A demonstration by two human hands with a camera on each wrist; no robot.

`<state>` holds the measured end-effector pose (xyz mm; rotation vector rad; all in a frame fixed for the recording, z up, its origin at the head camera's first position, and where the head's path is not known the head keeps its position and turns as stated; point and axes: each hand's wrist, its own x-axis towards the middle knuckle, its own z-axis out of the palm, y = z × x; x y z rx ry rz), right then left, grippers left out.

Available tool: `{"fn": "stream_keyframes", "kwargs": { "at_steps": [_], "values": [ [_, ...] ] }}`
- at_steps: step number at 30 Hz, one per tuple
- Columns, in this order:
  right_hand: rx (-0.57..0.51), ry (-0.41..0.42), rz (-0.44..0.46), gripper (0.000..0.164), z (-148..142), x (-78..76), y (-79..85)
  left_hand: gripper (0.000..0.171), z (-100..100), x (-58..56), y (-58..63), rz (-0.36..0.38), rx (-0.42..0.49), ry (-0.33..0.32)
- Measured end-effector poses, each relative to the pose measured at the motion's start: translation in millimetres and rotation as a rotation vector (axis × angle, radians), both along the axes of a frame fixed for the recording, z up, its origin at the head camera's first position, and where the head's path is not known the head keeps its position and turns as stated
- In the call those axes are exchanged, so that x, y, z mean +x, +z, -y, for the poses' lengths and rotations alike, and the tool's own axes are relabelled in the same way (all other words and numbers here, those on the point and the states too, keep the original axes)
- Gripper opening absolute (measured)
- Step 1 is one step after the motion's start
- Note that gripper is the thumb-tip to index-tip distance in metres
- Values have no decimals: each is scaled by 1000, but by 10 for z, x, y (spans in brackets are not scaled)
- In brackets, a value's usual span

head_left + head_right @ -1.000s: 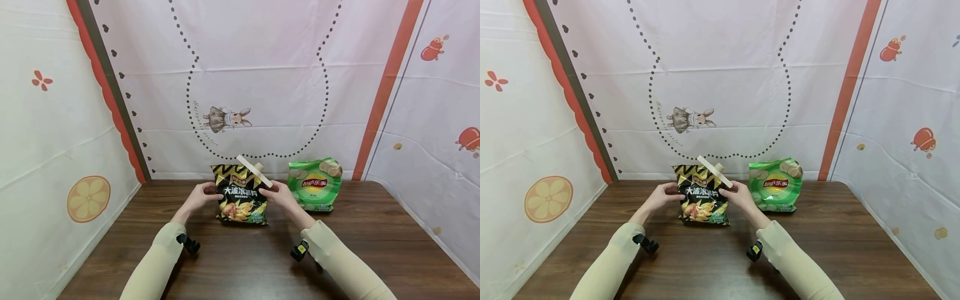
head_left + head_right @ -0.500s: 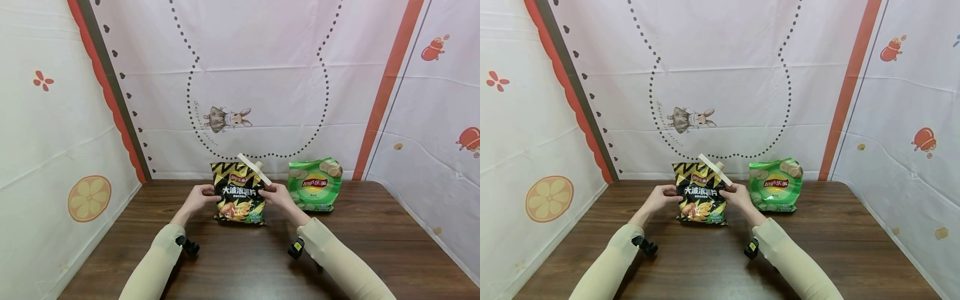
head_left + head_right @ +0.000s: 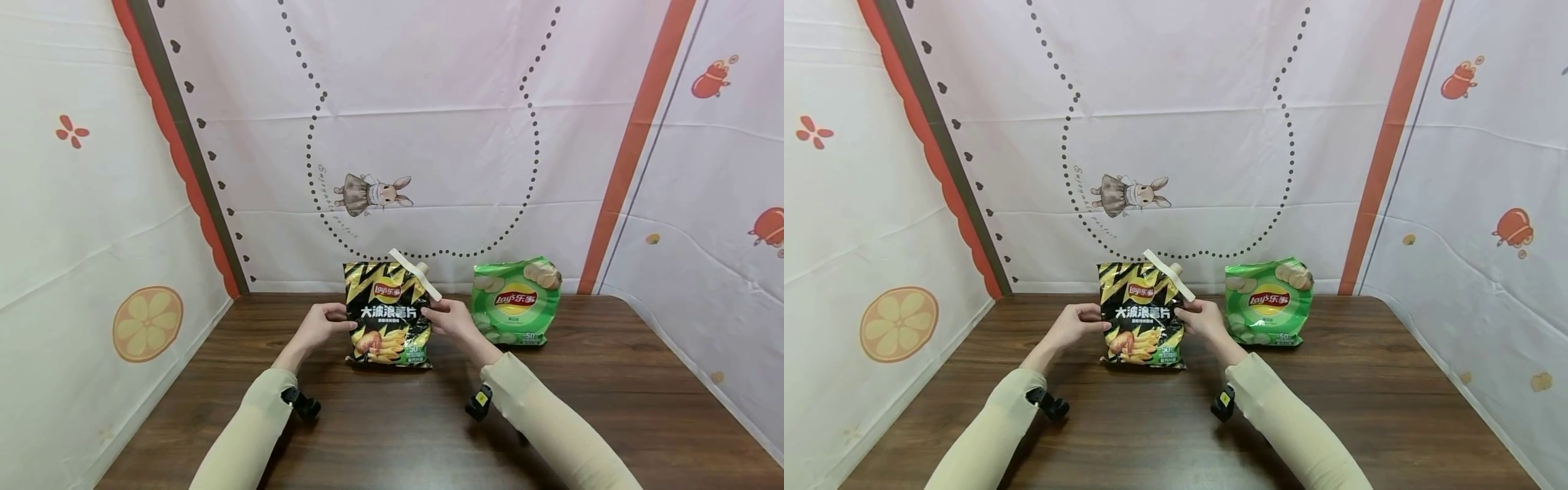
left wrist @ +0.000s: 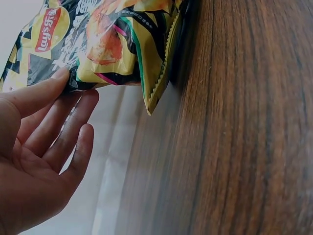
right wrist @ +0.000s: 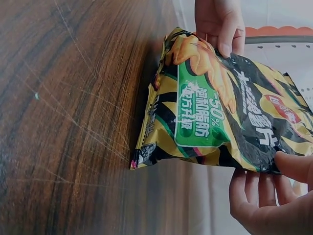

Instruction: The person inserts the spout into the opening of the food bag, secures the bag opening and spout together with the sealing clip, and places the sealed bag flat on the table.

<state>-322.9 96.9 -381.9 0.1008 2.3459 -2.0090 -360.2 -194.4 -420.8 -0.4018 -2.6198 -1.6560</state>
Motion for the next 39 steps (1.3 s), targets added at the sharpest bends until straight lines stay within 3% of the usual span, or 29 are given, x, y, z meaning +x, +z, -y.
{"fn": "stream_keyframes", "kwargs": {
  "at_steps": [9,19,27,39],
  "values": [
    [-17,-4,24,43,15,-35,-44,33,50,20,15,7,-5,-16],
    [-115,64,69,44,36,-67,-160,37,155,29,-29,50,10,-5],
    [-98,85,85,52,81,-69,-218,37,176,68,-6,78,35,-12],
    [-147,71,112,46,132,-92,-258,39,229,-11,-94,109,41,28]
  ]
}}
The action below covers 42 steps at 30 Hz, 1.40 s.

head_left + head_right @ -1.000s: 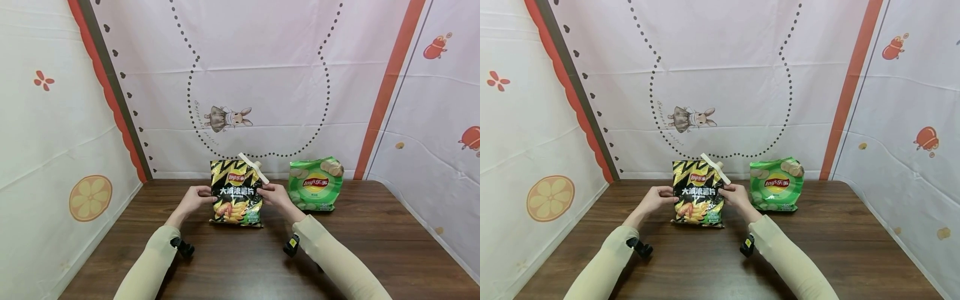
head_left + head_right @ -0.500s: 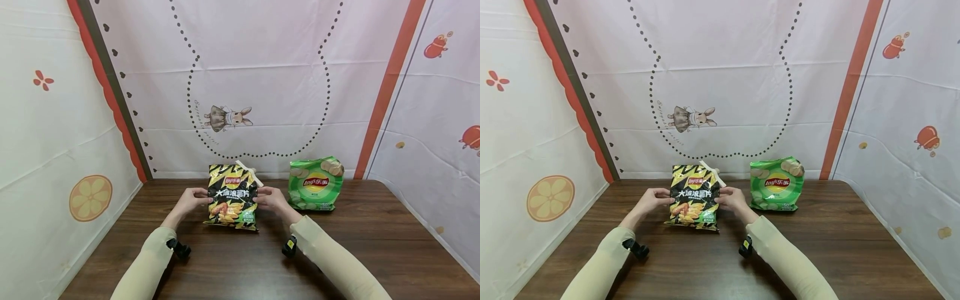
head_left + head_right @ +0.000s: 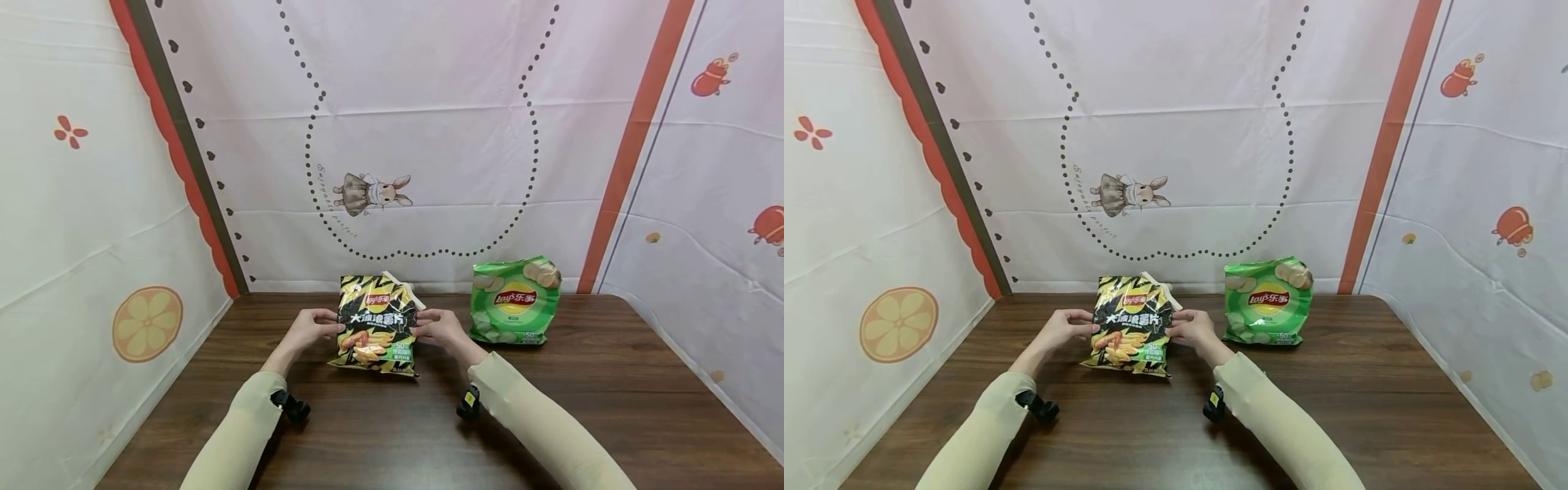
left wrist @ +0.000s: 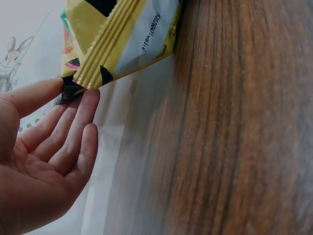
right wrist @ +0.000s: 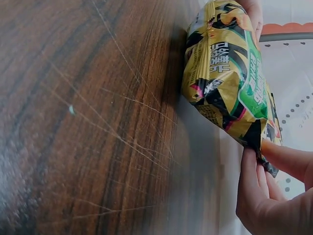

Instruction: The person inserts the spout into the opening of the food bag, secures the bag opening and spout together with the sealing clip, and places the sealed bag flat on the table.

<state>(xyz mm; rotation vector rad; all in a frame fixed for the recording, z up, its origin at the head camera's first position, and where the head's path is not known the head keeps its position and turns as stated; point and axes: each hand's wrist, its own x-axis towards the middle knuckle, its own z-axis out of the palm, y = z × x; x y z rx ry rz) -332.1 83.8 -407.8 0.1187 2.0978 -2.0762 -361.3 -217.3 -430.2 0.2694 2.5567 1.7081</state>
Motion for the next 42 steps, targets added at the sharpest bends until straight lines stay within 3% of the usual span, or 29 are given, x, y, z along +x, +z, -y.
{"fn": "stream_keyframes", "kwargs": {
  "at_steps": [8,16,25,42],
  "values": [
    [9,-23,11,43,19,-17,-57,42,17,-10,-23,1,20,-1],
    [-11,10,0,38,17,-6,-94,45,50,-6,-43,28,6,-1],
    [-29,-25,94,39,54,-40,-98,44,70,-48,-62,66,-7,-14],
    [-15,-4,91,38,35,-40,-79,48,53,-66,-112,77,-15,48]
  ]
}}
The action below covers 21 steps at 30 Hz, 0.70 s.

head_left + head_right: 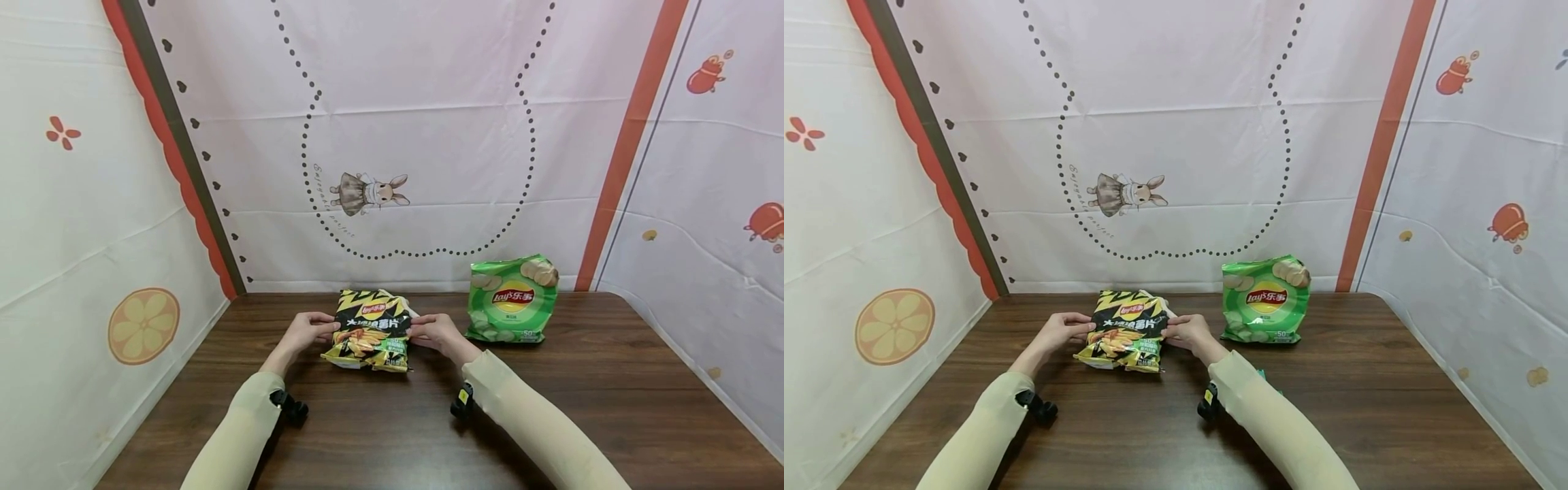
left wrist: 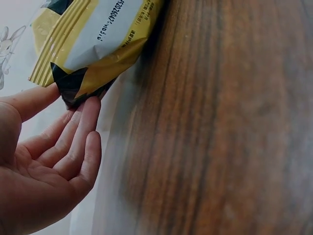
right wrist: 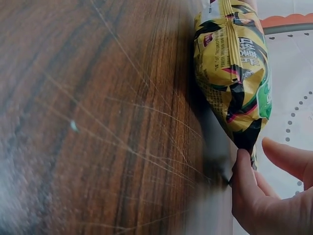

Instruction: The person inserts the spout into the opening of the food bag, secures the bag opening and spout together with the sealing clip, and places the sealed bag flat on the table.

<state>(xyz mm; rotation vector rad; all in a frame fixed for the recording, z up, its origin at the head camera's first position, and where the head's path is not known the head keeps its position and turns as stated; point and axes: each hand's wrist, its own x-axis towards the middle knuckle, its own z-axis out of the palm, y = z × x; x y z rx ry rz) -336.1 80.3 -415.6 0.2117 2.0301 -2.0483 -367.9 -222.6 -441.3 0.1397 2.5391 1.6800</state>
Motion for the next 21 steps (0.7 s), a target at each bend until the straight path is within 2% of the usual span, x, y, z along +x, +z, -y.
{"fn": "stream_keyframes", "kwargs": {
  "at_steps": [4,5,11,12,17,21],
  "values": [
    [7,13,-8,38,-18,14,8,50,3,14,15,4,-9,-1],
    [10,17,-9,38,-21,13,10,49,-7,49,61,4,-10,-7],
    [43,39,-7,37,-43,-13,28,46,26,112,140,-43,-12,-32],
    [48,40,-5,38,-48,-10,38,46,42,97,117,-59,-17,-28],
    [56,46,9,40,-94,41,130,39,16,162,223,-147,-85,26],
    [57,113,-18,41,-148,111,236,32,-65,225,340,-219,-151,93]
  ]
}}
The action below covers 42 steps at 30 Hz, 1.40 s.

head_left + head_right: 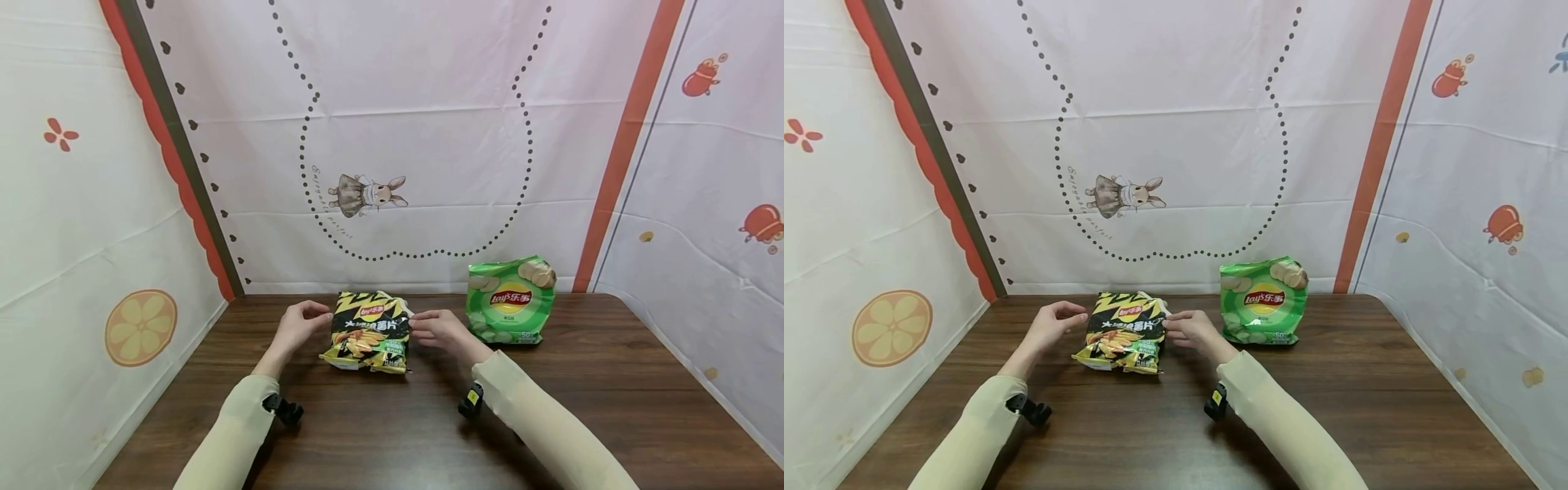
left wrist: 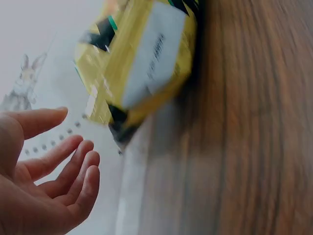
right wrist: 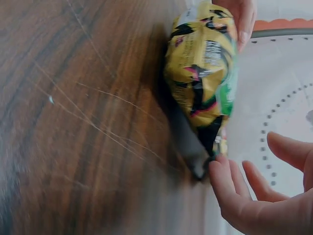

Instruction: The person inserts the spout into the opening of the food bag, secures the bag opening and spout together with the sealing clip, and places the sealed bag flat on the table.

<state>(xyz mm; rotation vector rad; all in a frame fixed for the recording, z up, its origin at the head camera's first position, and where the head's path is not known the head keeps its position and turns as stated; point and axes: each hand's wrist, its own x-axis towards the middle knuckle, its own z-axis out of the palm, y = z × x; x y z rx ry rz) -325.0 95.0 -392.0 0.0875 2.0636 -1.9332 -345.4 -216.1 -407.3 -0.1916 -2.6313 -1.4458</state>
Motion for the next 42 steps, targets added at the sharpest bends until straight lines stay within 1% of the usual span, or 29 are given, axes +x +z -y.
{"fn": "stream_keyframes", "kwargs": {
  "at_steps": [2,5,9,14,15,19,21,24,28,30,38,42],
  "values": [
    [7,39,-16,42,-27,37,58,30,-57,36,56,-26,-17,14],
    [33,77,-41,42,-69,82,140,29,-159,99,135,-52,-33,5],
    [65,99,-66,42,-136,134,228,28,-305,166,206,-81,-26,-31],
    [68,130,-93,45,-265,207,303,25,-486,211,244,-92,1,-83],
    [75,140,-106,46,-297,222,314,25,-520,211,244,-96,5,-93],
    [97,126,-127,46,-433,275,353,26,-649,201,235,-104,29,-131],
    [101,116,-129,48,-504,297,373,27,-708,194,226,-92,58,-154],
    [105,104,-125,48,-612,328,403,26,-793,195,222,-90,74,-177],
    [92,110,-122,50,-755,374,422,21,-900,189,206,-132,49,-187],
    [90,117,-118,51,-824,404,424,22,-954,195,200,-148,38,-194],
    [108,123,-143,54,-1061,503,394,27,-1168,231,188,-134,48,-234],
    [115,119,-134,55,-1188,557,356,23,-1280,236,154,-166,58,-262]
  ]
}}
